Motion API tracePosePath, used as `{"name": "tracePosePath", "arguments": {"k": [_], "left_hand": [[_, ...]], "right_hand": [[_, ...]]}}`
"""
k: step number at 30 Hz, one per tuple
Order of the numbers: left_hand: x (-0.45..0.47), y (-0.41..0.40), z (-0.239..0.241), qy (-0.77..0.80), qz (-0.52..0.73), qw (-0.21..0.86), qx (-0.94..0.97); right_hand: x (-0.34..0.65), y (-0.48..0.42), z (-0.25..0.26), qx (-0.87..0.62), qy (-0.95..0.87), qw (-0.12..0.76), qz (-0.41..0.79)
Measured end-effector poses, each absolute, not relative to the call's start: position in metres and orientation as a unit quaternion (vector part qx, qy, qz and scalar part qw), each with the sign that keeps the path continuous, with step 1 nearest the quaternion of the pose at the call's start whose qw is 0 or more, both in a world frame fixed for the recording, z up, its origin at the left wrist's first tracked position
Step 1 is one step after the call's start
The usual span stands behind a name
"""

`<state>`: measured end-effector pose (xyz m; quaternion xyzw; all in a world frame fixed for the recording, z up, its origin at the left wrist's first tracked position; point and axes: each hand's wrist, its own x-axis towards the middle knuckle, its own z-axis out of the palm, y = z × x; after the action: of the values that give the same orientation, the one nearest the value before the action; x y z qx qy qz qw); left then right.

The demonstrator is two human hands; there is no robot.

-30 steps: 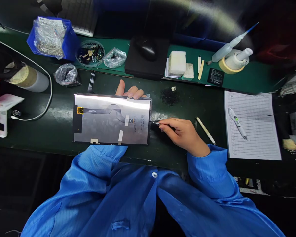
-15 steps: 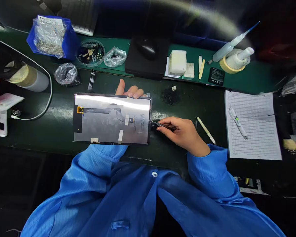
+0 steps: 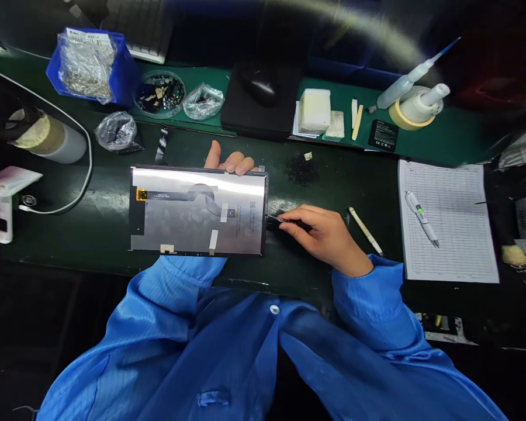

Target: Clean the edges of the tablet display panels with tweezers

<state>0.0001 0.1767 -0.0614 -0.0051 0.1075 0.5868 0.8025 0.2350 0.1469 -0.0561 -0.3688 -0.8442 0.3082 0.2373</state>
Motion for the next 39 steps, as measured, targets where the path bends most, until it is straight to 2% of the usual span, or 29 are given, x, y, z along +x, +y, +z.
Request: {"name": "tracePosePath", "arguments": {"k": [8,14,21,26,32,39], "left_hand": [[-0.0008,0.1782,-0.0586,0.129,0.585,0.801,-0.015],[-0.0003,0.1768,-0.0604,0.107,0.589,0.801,-0.001],[0.0004,0.1754,-0.0547,0.122,0.594,0.795,-0.013],[0.0000,0.1754,-0.0584,0.107,0.588,0.802,0.018],[0.0002,0.1765,-0.0575,0.127,0.583,0.803,-0.002],[-0.0002,0.1752,-0.0538,0.137,0.583,0.801,-0.009]], "right_hand": [[0.2340,0.1435,-0.0561,-0.396,-0.817,0.240,0.344],[0.2336,0.1465,-0.0542,-0.353,-0.852,0.242,0.301],[0.2339,0.1438,-0.0580,-0.392,-0.822,0.248,0.331],[0.2327,0.1462,-0.0572,-0.351,-0.850,0.250,0.304],[0.2329,0.1430,-0.0560,-0.394,-0.819,0.234,0.346],[0.2321,0.1452,-0.0529,-0.353,-0.847,0.236,0.321]]}}
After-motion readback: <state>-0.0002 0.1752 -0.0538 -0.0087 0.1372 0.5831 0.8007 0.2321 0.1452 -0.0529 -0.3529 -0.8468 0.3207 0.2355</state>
